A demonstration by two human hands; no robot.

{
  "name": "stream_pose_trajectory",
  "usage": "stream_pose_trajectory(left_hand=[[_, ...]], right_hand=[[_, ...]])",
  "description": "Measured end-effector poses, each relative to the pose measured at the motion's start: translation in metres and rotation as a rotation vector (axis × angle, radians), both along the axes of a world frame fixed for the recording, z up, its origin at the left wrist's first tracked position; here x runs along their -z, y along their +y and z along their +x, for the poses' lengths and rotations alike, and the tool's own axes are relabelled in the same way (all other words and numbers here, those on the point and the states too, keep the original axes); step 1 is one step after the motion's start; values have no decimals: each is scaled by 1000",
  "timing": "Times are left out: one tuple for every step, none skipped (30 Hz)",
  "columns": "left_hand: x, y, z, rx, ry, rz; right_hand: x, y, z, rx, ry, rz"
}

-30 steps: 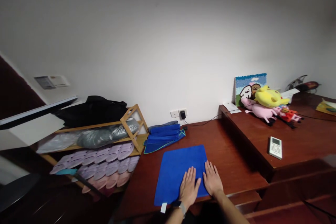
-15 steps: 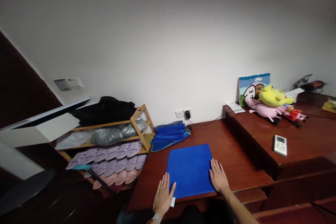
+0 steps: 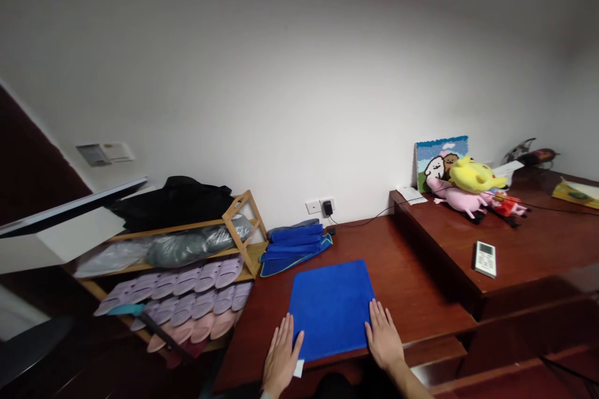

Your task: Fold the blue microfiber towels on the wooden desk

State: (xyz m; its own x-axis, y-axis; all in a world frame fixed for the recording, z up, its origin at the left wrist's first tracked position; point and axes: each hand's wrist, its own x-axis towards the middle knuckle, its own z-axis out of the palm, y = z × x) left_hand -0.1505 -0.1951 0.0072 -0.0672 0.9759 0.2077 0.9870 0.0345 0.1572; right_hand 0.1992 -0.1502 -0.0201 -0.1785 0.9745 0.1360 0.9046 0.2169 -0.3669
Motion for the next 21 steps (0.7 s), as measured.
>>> stream_pose_trajectory(left_hand=[[-2, 1, 7, 11, 3, 34], [-6, 2, 19, 31, 3, 65], [-9, 4, 36, 68, -4, 83], [-13, 6, 56, 117, -16, 86], [-17, 8, 80, 187, -33, 67], [-20, 11, 106, 276, -50, 37], [-22, 14, 132, 359, -68, 9], [-24, 17, 156, 418, -92, -18], [-24, 19, 178, 455, -116, -53], [-23, 20, 195, 477, -140, -85], [-21, 21, 207, 481, -160, -113], [-19, 21, 214, 472, -174, -135], [-16, 20, 215, 455, -179, -147], [-13, 19, 212, 437, -173, -150], [-10, 17, 205, 415, -158, -144], [-8, 15, 193, 392, -137, -132], [-6, 12, 178, 367, -111, -123], [-4, 9, 161, 334, -84, -118], [-3, 6, 141, 290, -59, -119], [-2, 3, 119, 237, -37, -124], [-2, 0, 97, 178, -18, -132]], right_hand=[[0, 0, 0, 1, 5, 2], [0, 0, -1, 3, 11, 6], [-1, -1, -1, 6, 16, 11], [-1, -1, -1, 8, 19, 15], [-2, -1, -1, 9, 19, 17], [-2, -2, 0, 6, 14, 16], [-3, -2, 0, 0, 6, 12], [-3, -2, 1, -11, -6, 8], [-3, -2, 1, -25, -20, 6], [-3, -1, 2, -39, -35, 3], [-4, -1, 2, -51, -48, 1], [-4, -1, 2, -59, -57, 0], [-4, -1, 2, -60, -63, -2], [-4, -1, 2, -55, -65, -3], [-5, -1, 2, -46, -65, -4], [-6, -1, 2, -36, -63, -4], [-6, -2, 1, -25, -59, -3], [-6, -2, 1, -15, -53, -1], [-6, -2, 1, -7, -46, 3], [-6, -2, 1, -3, -39, 7], [-5, -2, 0, 1, -33, 10]])
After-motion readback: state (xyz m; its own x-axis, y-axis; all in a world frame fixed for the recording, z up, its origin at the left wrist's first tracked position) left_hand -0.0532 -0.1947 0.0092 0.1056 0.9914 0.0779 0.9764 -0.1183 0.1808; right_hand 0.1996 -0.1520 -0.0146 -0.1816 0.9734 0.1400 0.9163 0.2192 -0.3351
